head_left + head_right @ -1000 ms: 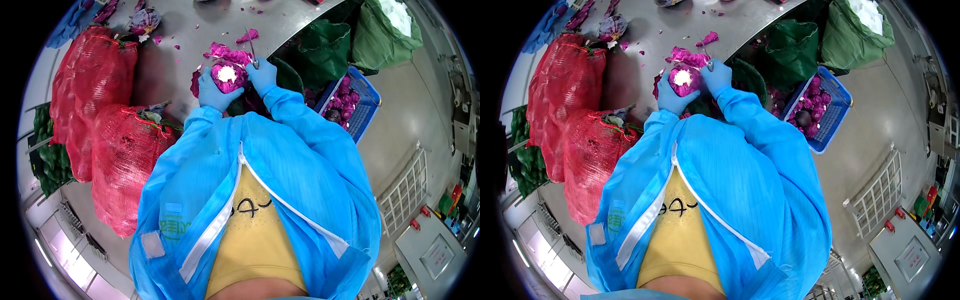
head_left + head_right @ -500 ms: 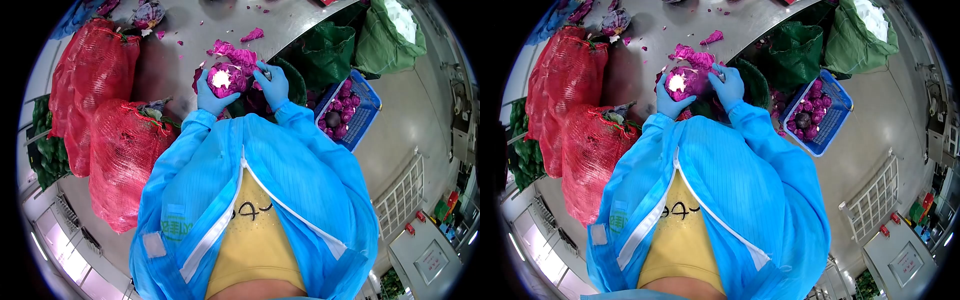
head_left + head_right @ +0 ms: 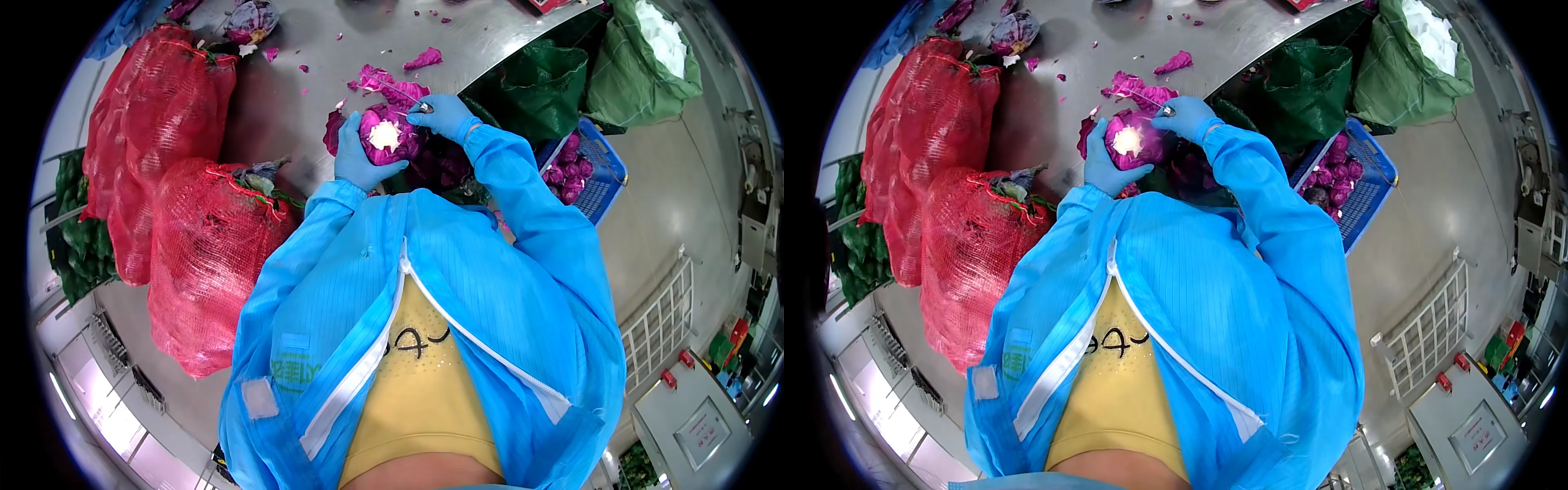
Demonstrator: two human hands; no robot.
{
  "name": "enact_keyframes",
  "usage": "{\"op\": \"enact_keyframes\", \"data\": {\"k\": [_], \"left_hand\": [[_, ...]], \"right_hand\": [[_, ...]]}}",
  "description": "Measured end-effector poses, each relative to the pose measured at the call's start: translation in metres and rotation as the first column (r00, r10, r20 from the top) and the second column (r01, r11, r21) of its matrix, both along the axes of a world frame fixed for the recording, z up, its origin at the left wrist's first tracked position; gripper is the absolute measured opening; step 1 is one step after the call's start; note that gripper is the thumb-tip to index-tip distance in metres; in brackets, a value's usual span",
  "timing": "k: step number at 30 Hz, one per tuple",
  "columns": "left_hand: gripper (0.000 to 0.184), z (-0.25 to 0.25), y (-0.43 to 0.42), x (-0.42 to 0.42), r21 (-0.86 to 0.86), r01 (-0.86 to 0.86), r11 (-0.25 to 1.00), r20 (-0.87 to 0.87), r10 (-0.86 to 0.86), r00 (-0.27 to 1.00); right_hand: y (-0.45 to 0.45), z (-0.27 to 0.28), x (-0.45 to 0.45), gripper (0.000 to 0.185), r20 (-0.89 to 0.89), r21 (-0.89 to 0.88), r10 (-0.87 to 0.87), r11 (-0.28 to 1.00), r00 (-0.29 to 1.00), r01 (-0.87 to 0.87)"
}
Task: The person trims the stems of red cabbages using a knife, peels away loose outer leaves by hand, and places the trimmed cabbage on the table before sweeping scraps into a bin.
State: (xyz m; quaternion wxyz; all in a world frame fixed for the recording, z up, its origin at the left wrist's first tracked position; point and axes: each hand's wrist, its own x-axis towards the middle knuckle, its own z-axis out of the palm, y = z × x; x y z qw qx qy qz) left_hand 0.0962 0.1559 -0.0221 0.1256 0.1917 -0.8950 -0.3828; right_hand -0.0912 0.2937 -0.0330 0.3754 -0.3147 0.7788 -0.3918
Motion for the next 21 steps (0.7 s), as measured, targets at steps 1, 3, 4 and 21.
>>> {"op": "enact_keyframes", "data": {"k": [1,3,4,21], "left_hand": [[0.121,0.005,0.001,-0.003,-0.050,0.020,0.999,0.016,-0.019,1.000],[0.118,0.010,0.004,-0.005,-0.127,0.025,0.992,0.043,-0.020,0.999],[0.118,0.012,0.005,-0.006,-0.139,0.018,0.990,0.064,-0.009,0.998],[0.122,0.011,0.010,0.003,0.042,-0.113,0.993,0.104,0.108,0.989]], "right_hand": [[0.001,0.000,0.000,0.036,-0.002,0.002,-0.003,1.000,1.000,0.003],[0.001,0.005,0.003,0.031,-0.165,0.050,0.017,0.999,0.986,-0.009],[0.000,0.010,0.007,0.031,-0.166,0.051,0.016,0.999,0.986,-0.007],[-0.006,-0.016,0.040,0.025,-0.253,-0.048,-0.473,0.878,0.844,0.477]]}}
